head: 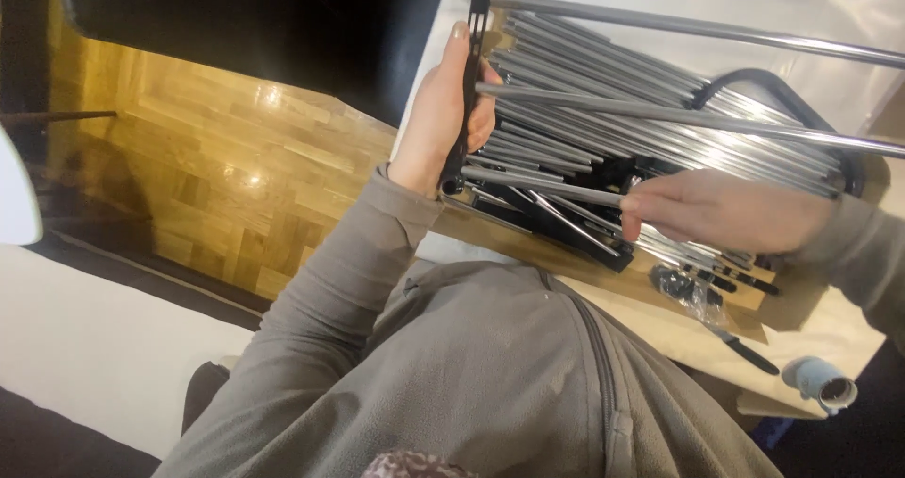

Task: The person assembles a metal rack by inserting metal rods into a black frame. They handle a white paper sheet, briefly pick up a mug, and continue inserting rods into the frame. The task involves repeated insertion and adjustment of rods into the frame.

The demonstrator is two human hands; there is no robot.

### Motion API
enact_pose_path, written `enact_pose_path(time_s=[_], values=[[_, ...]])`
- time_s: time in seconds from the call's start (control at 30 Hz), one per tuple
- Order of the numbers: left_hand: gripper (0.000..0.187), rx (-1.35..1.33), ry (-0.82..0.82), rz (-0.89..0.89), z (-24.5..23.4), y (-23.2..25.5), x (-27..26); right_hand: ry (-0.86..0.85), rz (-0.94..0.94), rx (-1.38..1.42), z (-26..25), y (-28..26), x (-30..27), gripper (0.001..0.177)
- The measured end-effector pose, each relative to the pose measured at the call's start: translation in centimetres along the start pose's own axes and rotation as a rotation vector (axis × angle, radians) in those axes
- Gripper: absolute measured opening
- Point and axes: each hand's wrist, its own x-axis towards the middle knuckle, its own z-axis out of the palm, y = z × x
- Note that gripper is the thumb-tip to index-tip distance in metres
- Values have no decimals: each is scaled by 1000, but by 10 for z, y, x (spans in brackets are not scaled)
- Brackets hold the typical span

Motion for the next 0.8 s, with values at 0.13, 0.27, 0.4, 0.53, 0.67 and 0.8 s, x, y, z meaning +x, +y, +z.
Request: enact_pose_path(time_s=[0.13,0.27,0.4,0.53,0.67,0.8], values=[[57,-10,17,-8,8,2,-2,7,-19,8,6,-1,-2,57],[53,-48,21,20,3,-3,0,204,86,-365,17,-5,0,55],[50,-56,30,-10,3,-3,-4,488,-29,-739,29,16,6,50],[52,-74,45,40,0,-8,3,702,-154,-861,38,25,11,51],[52,-20,112,21,-2,-8,-6,784,-233,-984,43,21,8,51],[52,1,138,51,-1,-10,-6,815,-204,-1026,44,22,6,51]])
